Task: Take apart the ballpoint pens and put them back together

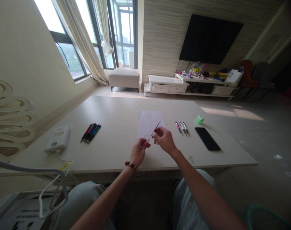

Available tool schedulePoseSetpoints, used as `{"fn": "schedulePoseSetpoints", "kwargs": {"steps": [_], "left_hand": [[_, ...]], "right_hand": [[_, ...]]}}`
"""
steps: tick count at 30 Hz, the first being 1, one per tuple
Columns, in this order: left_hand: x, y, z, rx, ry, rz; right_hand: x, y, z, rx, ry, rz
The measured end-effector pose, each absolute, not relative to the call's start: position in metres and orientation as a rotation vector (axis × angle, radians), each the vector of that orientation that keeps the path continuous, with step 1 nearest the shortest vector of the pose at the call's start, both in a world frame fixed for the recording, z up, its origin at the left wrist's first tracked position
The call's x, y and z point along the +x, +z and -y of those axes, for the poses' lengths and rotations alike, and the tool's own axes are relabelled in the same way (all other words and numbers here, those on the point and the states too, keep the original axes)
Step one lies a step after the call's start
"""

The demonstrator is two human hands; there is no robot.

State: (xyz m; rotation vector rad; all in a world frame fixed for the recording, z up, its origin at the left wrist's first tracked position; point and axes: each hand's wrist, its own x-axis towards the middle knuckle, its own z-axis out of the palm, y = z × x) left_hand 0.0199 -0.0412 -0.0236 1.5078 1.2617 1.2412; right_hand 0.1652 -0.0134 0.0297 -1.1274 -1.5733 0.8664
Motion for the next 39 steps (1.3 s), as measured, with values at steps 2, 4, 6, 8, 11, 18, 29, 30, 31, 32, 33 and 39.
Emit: {"fn": "schedulePoseSetpoints", "kwargs": {"steps": [2, 4, 6, 8, 11, 18, 29, 30, 31, 32, 33, 39], "left_hand": [[0.020, -0.024, 0.041, 1.505, 1.253, -1.236], [0.020, -0.022, 0.041, 1.506, 1.262, -1.219], [0.021, -0.020, 0.042, 1.499, 1.275, -1.207], [0.022, -0.018, 0.042, 1.479, 1.282, -1.199], [0.022, -0.017, 0.042, 1.454, 1.290, -1.179], [0.023, -0.018, 0.044, 1.596, 1.245, -1.165], [0.023, -0.006, 0.042, 1.465, 1.327, -1.133], [0.022, -0.006, 0.041, 1.432, 1.354, -1.132], [0.022, -0.007, 0.040, 1.408, 1.374, -1.130], [0.021, -0.007, 0.039, 1.392, 1.385, -1.128], [0.021, -0.008, 0.039, 1.383, 1.389, -1.127], [0.022, -0.013, 0.038, 1.385, 1.364, -1.122]], "right_hand": [[0.167, 0.031, 0.014, -1.137, 0.850, 1.628], [0.167, 0.032, 0.015, -1.137, 0.832, 1.690], [0.167, 0.033, 0.016, -1.127, 0.820, 1.713], [0.167, 0.034, 0.016, -1.112, 0.816, 1.677], [0.166, 0.034, 0.015, -1.080, 0.835, 1.655], [0.164, 0.024, 0.012, -1.042, 1.035, 1.657], [0.188, 0.020, -0.002, -1.362, 0.860, 1.838], [0.192, 0.016, -0.003, -1.479, 0.727, 1.890], [0.194, 0.011, -0.004, -1.582, 0.601, 1.949], [0.195, 0.006, -0.004, -1.665, 0.492, 2.010], [0.193, 0.000, -0.004, -1.727, 0.406, 2.065], [0.170, -0.024, -0.004, -1.779, 0.242, 2.201]]}}
